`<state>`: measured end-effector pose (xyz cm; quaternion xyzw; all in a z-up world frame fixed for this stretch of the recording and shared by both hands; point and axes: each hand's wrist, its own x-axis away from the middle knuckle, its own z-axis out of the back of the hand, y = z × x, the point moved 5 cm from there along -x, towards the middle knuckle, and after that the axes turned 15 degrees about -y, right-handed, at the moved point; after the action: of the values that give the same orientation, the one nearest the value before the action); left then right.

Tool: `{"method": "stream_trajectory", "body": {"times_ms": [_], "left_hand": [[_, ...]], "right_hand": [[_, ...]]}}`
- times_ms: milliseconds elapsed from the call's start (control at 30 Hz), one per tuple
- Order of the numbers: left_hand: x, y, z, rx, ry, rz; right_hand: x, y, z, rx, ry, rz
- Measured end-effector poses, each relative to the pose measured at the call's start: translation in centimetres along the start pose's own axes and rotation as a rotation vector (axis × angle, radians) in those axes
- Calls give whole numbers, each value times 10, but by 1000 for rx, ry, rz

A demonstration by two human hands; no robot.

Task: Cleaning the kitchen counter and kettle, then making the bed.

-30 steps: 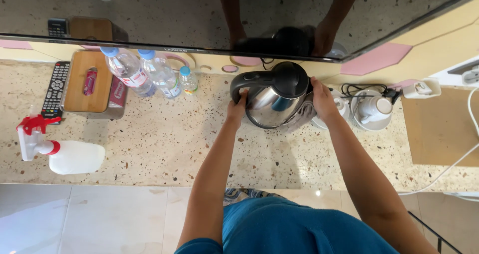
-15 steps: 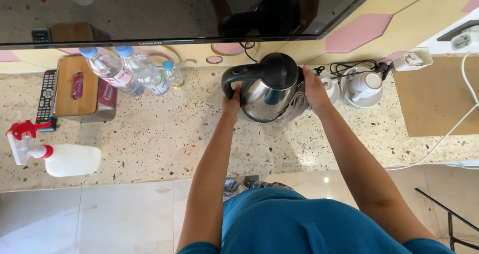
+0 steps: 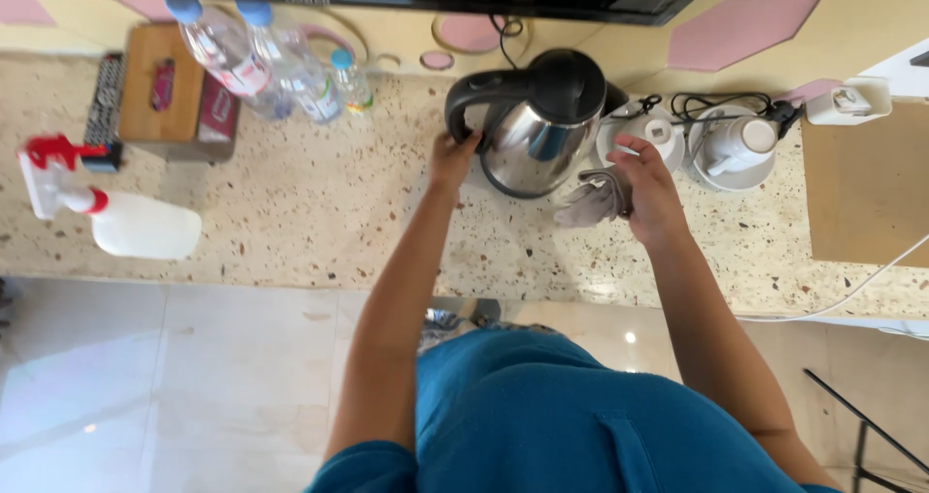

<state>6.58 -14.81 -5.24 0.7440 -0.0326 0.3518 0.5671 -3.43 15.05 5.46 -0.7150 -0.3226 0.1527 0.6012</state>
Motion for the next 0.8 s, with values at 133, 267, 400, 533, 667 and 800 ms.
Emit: {"method": "stream_trajectory", "body": {"times_ms": [133,267,400,533,667,800], "left_hand": [[72,-3,0,-107,-17,-350],[167,3,-22,-321,-397,-719],[216,-1,-8,-105,-492,-557],[264,6,24,-203,-243,-642],[317,21,55,-310,-83,-709],[340,23,96,-350,135,-760]], "right_hand": [[35,-22,-57,-66,-226,10],[56,-42,-120,140,-390,-79],[61,-44,-168,405,-677,-47],[60,-31,-209,407,-941,-3],[75,-40,-260,390,-1107,23],[76,-55,-310,591,-1125,177]]}}
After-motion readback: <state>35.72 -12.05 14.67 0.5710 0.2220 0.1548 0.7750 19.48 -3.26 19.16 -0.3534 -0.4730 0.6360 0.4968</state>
